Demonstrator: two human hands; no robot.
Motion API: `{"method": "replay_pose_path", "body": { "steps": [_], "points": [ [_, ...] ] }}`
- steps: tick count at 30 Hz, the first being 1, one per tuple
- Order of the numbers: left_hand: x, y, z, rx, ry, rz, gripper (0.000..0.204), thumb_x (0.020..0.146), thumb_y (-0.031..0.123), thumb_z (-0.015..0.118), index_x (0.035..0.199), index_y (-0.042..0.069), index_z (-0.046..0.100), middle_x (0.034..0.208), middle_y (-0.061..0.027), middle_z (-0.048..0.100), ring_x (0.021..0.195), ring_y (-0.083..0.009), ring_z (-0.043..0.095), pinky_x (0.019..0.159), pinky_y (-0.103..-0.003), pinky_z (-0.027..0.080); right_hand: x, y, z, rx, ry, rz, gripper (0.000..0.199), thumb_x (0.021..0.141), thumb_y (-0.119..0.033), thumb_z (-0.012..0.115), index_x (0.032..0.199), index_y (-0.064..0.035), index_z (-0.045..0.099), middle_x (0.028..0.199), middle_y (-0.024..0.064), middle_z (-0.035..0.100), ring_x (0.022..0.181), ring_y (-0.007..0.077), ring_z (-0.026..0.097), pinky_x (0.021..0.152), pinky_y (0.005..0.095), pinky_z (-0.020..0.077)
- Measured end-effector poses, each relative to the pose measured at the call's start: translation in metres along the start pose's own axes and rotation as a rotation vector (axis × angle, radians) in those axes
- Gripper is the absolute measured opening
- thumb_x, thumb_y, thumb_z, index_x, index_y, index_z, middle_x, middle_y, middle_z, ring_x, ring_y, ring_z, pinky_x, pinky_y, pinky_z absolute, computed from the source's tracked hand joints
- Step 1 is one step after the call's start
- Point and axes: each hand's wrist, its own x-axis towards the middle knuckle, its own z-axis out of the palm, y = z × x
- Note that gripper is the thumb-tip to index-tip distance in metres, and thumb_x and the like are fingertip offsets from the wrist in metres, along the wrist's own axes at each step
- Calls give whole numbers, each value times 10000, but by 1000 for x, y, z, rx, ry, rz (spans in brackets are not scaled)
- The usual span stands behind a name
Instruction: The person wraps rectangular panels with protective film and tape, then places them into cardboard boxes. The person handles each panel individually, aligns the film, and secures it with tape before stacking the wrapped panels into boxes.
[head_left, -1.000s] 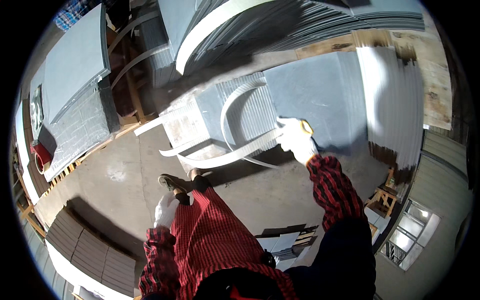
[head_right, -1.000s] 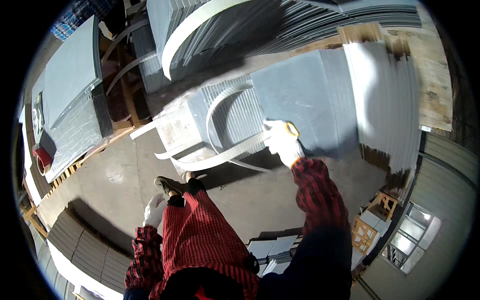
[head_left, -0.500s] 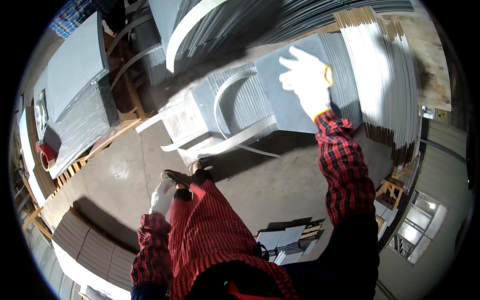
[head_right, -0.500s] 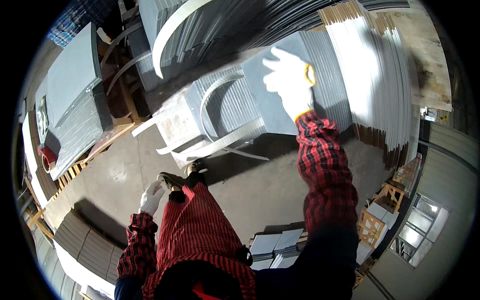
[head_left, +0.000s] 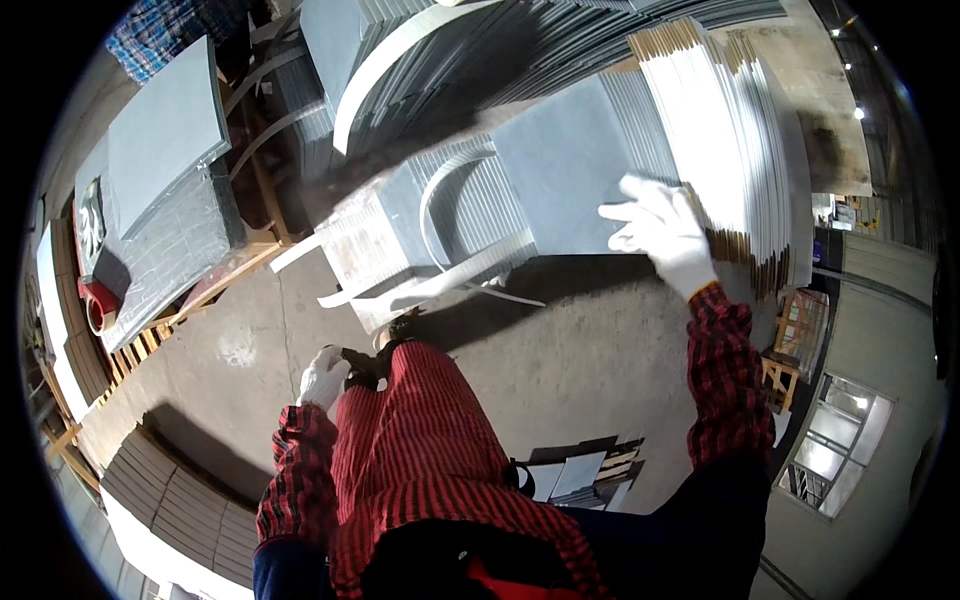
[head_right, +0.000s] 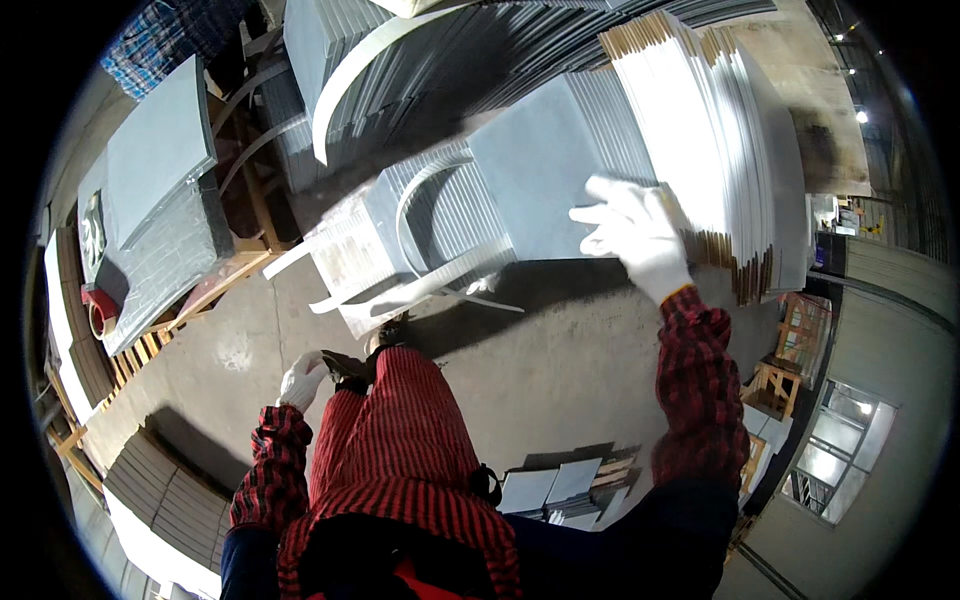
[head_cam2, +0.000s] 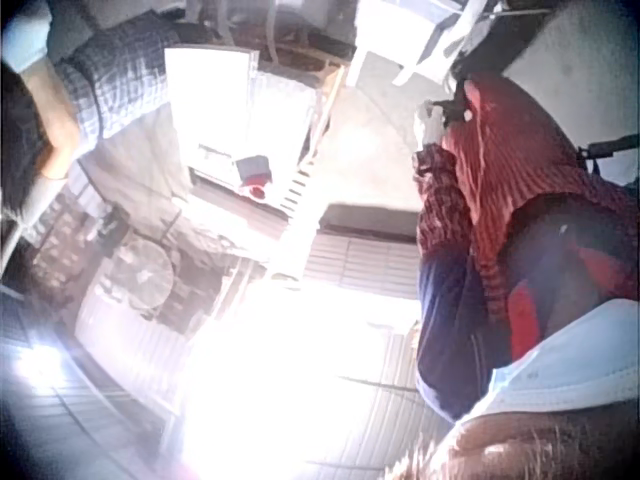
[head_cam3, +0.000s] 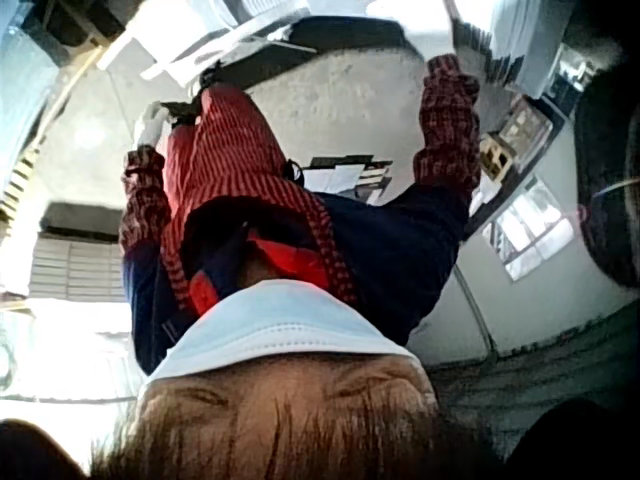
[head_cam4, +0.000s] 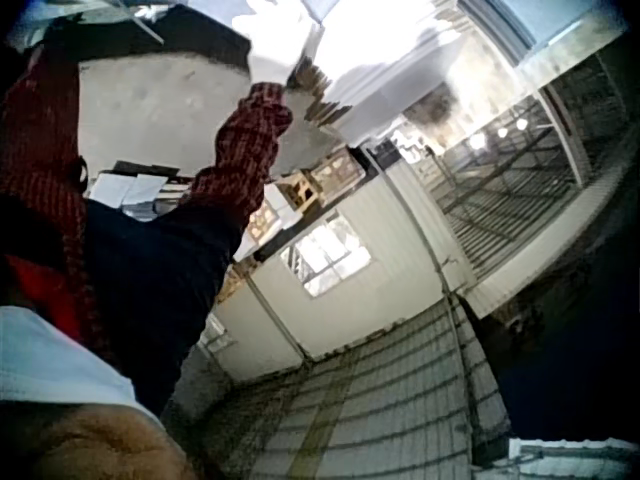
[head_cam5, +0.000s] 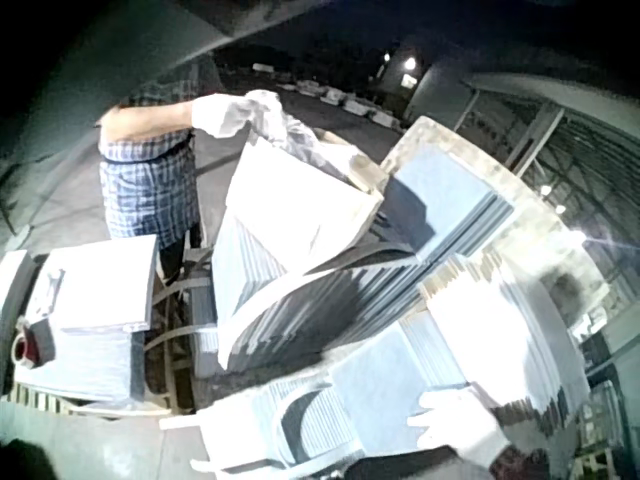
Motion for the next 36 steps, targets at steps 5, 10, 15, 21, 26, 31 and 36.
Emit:
{"method": "replay_pose_path", "body": {
  "steps": [5,10,15,21,26,31,36],
  "points": [
    [2,7,-14,-11,29,58,510,871,291,642,1293,9,596,1179,-195,688,1096,-284,662,941,-367,509,33,67,-81,-949,122,-221,286,895,-137,575,1159,-196,669,1323,-50,586,1119,140,561,948,275,481],
    [-1,18,-19,55,-8,29,510,873,292,644,1302,20,597,1174,-191,690,1092,-283,663,941,-367,511,31,59,-41,-1150,220,108,367,876,-167,618,1243,-166,605,1407,-52,467,1144,162,495,967,318,455],
    [1,19,-17,-7,-47,85,541,891,324,650,1336,24,573,1208,-180,680,1114,-257,653,963,-349,496,24,46,-29,-978,290,-59,475,850,-152,655,1311,-111,549,1414,38,495,1164,295,551,1023,425,450],
    [-3,41,-32,42,-52,112,529,900,308,642,1347,37,563,1227,-185,669,1150,-269,638,979,-355,488,-28,44,29,-1030,493,1,523,840,-253,678,1334,-119,569,1236,120,641,918,327,650,848,428,527],
    [-8,45,-47,91,-36,114,528,902,304,642,1343,24,561,1243,-194,659,1166,-270,631,988,-354,483,-3,28,66,-1056,434,539,637,850,-312,692,1382,-42,469,1271,141,522,1088,304,571,890,402,513],
    [-5,42,-48,92,-29,132,525,906,304,638,1333,10,560,1247,-205,654,1175,-278,628,995,-360,482,9,19,81,-1088,436,700,716,873,-323,685,1438,-16,370,1306,150,484,1120,281,568,930,371,516],
    [0,58,-40,133,-55,155,530,903,330,628,1328,19,565,1246,-206,655,1174,-300,631,999,-380,483,5,22,80,-960,447,737,682,876,-308,675,1430,-26,393,1324,149,472,1105,291,568,920,370,521]
  ]
}}
